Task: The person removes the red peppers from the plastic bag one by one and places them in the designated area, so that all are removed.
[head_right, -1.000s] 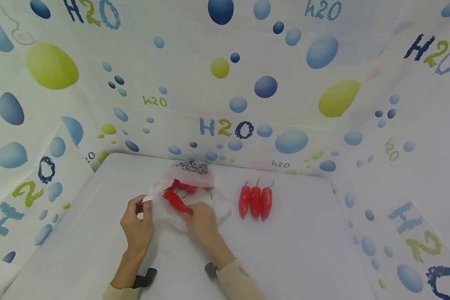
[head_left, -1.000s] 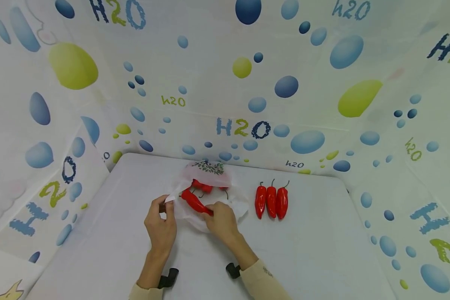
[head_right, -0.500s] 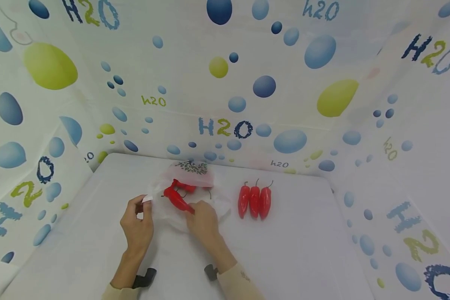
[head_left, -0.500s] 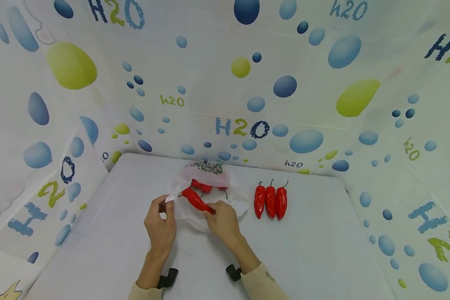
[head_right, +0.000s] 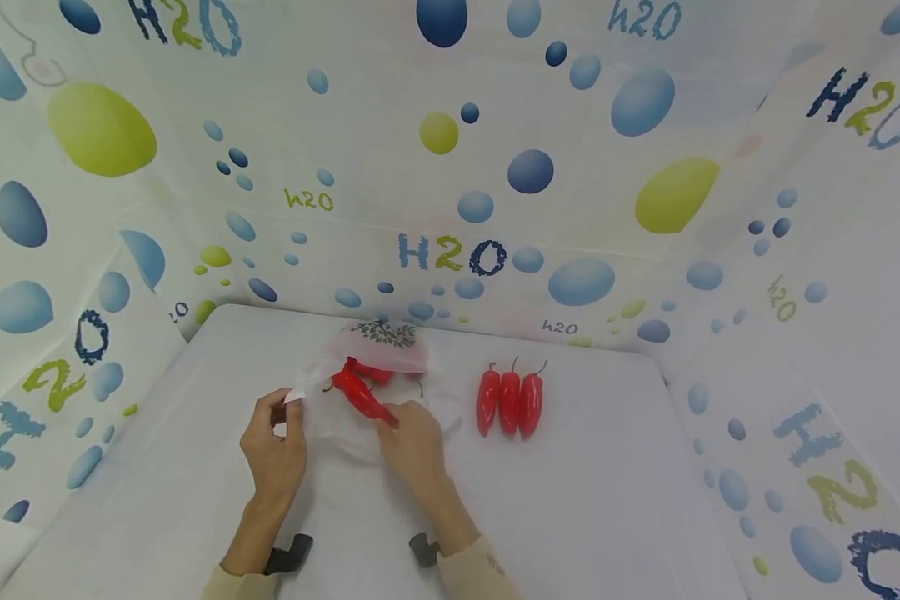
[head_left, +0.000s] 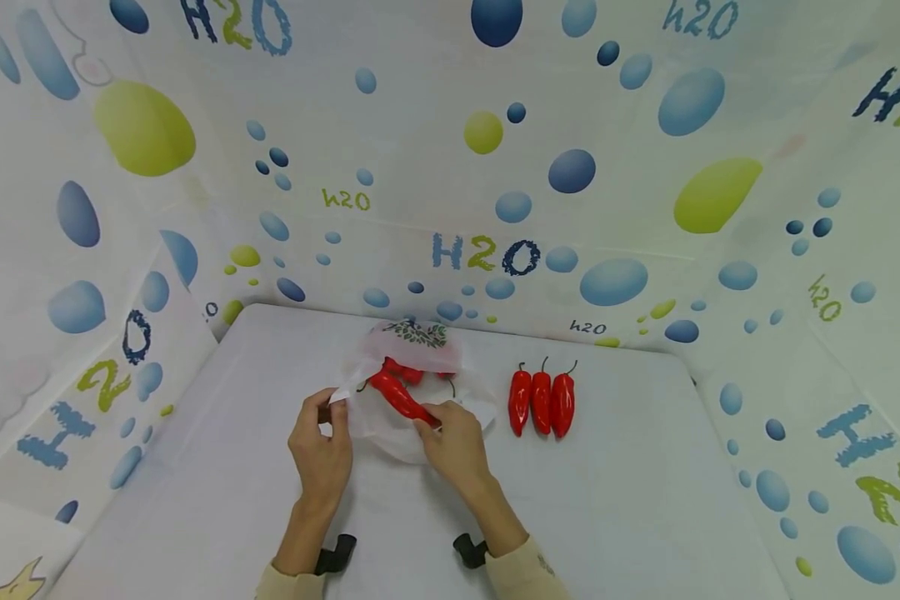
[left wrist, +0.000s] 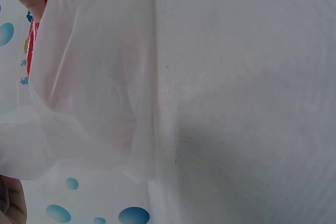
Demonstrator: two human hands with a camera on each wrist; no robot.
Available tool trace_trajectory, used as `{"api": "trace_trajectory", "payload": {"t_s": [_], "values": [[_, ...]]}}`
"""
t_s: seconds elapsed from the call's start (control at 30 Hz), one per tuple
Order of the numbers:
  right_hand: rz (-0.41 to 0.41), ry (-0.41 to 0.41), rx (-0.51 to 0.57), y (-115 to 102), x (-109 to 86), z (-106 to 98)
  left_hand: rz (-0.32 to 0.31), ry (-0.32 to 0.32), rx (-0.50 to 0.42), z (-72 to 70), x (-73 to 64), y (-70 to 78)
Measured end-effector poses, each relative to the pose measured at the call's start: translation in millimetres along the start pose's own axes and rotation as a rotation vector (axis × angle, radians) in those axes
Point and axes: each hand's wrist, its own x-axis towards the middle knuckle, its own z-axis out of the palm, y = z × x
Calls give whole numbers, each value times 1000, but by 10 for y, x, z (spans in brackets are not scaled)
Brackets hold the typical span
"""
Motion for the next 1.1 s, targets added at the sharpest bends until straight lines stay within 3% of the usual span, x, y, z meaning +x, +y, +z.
{"api": "trace_trajectory", "payload": {"t_s": [0.63, 1.1], "values": [[17, 65, 57, 39, -198, -248, 33, 29, -19, 37, 32, -18], [40, 222, 139, 148, -372, -481, 31, 35, -19, 50, 10, -19]]}}
